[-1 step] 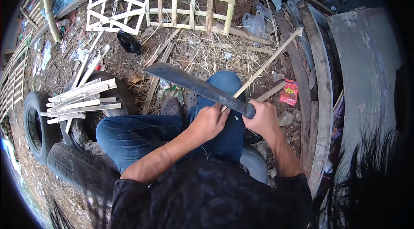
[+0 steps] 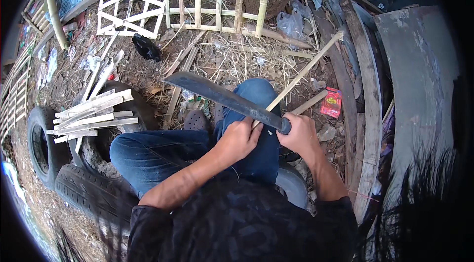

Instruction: The person strips thin layers of bamboo using a machete while sitting outdoors.

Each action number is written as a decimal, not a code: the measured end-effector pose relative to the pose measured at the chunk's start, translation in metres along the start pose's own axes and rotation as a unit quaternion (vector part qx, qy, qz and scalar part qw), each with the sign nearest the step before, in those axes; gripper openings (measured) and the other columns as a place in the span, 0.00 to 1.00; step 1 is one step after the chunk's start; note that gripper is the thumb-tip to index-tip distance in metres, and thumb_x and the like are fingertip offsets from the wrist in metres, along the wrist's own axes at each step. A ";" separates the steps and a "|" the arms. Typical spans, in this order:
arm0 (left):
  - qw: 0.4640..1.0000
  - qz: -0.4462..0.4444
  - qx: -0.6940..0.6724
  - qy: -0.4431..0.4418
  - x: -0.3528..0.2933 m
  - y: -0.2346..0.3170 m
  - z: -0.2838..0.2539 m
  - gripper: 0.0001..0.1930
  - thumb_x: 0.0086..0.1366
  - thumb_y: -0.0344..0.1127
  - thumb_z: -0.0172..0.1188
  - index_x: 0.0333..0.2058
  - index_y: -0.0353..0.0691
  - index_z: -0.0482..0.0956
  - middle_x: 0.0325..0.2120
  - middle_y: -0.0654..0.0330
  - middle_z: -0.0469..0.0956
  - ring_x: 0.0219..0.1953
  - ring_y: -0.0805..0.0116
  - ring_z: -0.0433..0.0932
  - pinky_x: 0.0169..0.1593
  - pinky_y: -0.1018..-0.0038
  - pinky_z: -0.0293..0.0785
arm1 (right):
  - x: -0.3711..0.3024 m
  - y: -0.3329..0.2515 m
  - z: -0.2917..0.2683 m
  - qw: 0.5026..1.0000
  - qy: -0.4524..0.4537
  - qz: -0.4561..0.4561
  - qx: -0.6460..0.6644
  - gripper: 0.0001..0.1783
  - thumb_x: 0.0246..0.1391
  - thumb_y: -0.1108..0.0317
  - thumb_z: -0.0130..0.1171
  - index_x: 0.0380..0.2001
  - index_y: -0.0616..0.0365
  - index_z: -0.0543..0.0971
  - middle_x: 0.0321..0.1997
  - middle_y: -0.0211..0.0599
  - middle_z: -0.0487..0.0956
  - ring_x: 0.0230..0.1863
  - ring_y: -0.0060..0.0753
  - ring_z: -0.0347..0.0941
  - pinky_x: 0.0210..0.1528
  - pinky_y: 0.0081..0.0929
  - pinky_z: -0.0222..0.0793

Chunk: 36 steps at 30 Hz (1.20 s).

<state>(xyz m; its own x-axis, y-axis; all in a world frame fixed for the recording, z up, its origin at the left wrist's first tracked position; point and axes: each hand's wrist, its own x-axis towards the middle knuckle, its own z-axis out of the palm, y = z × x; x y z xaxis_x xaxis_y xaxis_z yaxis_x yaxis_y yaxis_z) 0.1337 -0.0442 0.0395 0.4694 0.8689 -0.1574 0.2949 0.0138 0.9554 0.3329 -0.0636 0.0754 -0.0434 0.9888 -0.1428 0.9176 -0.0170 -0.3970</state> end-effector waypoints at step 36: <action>0.996 -0.020 0.091 -0.012 -0.026 -0.022 -0.044 0.12 0.66 0.32 0.51 0.40 0.26 0.70 0.20 0.36 0.75 0.26 0.36 0.76 0.32 0.48 0.72 | 0.012 -0.034 0.046 0.996 0.026 0.008 -0.082 0.15 0.29 0.63 0.66 0.23 0.56 0.75 0.21 0.41 0.78 0.25 0.49 0.77 0.29 0.42 0.72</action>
<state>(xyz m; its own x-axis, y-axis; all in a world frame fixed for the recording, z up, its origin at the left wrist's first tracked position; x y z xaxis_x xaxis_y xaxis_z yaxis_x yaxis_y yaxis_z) 0.0780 -0.0450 0.0335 0.4723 0.8578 -0.2028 0.4593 -0.0431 0.8872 0.2828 -0.0583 0.0457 -0.0121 0.9949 -0.0996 0.9702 -0.0124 -0.2418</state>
